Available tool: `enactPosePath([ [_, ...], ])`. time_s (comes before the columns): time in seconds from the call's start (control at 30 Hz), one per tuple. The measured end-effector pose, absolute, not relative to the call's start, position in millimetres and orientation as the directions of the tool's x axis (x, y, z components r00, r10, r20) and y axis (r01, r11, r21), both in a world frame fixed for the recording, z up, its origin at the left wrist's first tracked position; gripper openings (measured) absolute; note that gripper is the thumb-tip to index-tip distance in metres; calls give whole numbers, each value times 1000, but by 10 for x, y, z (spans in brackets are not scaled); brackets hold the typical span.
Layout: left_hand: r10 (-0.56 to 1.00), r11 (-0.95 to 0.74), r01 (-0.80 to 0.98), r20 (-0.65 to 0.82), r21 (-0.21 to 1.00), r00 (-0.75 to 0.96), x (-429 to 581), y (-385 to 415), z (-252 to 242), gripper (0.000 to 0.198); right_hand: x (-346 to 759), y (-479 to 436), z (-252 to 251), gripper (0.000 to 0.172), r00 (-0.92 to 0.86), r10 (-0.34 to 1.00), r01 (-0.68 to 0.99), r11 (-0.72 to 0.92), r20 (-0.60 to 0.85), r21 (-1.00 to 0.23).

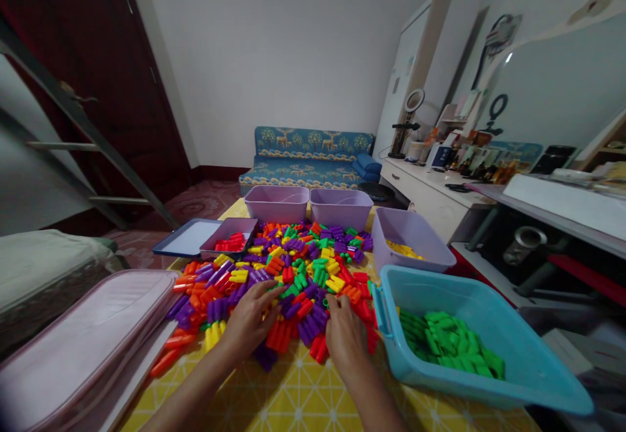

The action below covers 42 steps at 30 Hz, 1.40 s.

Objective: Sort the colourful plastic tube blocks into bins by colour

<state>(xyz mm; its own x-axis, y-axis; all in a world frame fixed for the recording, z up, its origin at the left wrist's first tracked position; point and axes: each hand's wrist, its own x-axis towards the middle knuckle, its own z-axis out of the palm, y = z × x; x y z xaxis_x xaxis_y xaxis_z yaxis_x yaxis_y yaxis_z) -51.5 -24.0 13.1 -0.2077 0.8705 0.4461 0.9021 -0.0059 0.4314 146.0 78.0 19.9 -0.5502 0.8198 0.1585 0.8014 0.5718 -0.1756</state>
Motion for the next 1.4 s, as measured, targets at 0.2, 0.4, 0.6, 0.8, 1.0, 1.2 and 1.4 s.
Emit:
enactPosePath([
  [0.2, 894, 82, 945, 396, 318, -211, -387, -94, 36, 50, 1426, 697, 249, 29, -492, 835, 685, 546, 247, -483],
  [0.4, 892, 167, 942, 363, 292, -270, -336, -97, 55, 53, 1386, 512, 575, 29, -264, 943, -43, 197, 201, -980],
  [0.6, 879, 222, 947, 373, 232, -298, -292, -29, 52, 47, 1499, 808, 991, 9, 35, 986, -839, -59, -162, -541],
  [0.8, 868, 196, 950, 407, 245, -284, -315, -29, 4, 41, 1715, 1006, 1057, 34, -32, 962, -920, -135, -273, -367],
  [1.0, 866, 194, 945, 407, 262, -291, -324, -30, -5, 43, 1566, 814, 876, 22, -148, 979, -824, -201, -141, -529],
  [1.2, 864, 183, 938, 407, 293, -296, -328, -28, 15, 44, 1110, 915, 389, 21, -255, 936, -97, 227, 244, -969],
  [1.4, 868, 164, 929, 398, 331, -295, -324, -33, 39, 47, 828, 991, 117, 27, -531, 694, 361, 704, 486, -611],
])
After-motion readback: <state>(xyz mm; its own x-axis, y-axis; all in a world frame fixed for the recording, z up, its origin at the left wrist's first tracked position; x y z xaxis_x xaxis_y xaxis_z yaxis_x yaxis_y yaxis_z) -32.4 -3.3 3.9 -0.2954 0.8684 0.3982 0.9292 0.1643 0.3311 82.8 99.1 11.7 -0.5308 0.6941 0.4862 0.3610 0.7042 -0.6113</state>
